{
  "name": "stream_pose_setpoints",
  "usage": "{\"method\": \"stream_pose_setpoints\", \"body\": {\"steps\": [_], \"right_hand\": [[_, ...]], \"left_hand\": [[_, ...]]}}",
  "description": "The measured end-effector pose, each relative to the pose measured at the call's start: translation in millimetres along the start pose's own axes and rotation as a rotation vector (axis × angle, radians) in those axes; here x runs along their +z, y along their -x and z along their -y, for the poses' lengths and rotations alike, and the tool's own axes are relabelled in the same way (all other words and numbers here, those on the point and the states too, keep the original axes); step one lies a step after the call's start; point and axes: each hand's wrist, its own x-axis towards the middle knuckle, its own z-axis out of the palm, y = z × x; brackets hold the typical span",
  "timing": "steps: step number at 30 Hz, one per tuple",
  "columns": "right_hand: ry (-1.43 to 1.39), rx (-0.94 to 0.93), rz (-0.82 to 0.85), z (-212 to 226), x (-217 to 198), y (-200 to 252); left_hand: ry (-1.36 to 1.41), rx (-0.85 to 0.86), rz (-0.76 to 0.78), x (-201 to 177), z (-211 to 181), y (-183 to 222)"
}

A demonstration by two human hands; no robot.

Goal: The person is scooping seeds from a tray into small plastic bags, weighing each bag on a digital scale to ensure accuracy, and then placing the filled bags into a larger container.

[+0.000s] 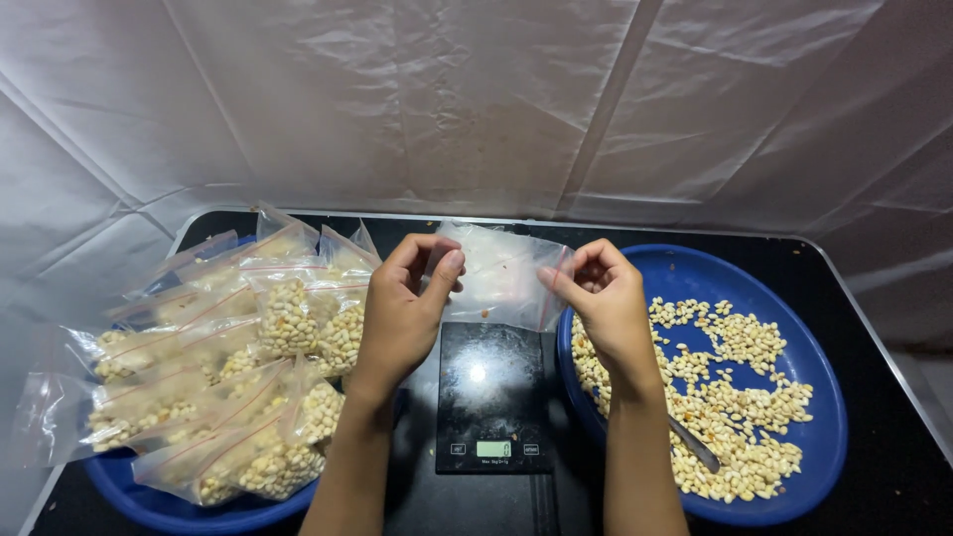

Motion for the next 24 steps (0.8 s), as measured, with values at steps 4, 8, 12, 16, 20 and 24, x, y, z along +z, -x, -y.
{"method": "stream_pose_setpoints", "body": {"steps": [4,8,12,16,20,24], "right_hand": [[-0.200,0.104,0.054,-6.6,-3.5,-2.9],[-0.431,0.222,0.095,3.9,-5.2,-1.7],[-0.466,0.246,0.170,13.8,-1.7,2.6],[-0.403,0.236,0.166,6.9,2.6,2.4],[-0.374,0.242,0.159,-0.9,6.2,2.4],[-0.332,0.225,0.147,-3.0,11.5,3.1]], "left_hand": [[-0.010,0.018,-0.006,-0.8,-5.0,2.2],[-0.022,0.041,-0.030,-2.1,-8.1,3.5],[-0.009,0.062,-0.035,-1.5,-9.5,3.2],[0.012,0.076,-0.051,0.8,-11.4,4.0],[0.008,0.104,-0.080,1.8,-13.2,5.0],[0.029,0.127,-0.102,3.8,-12.0,5.9]]}}
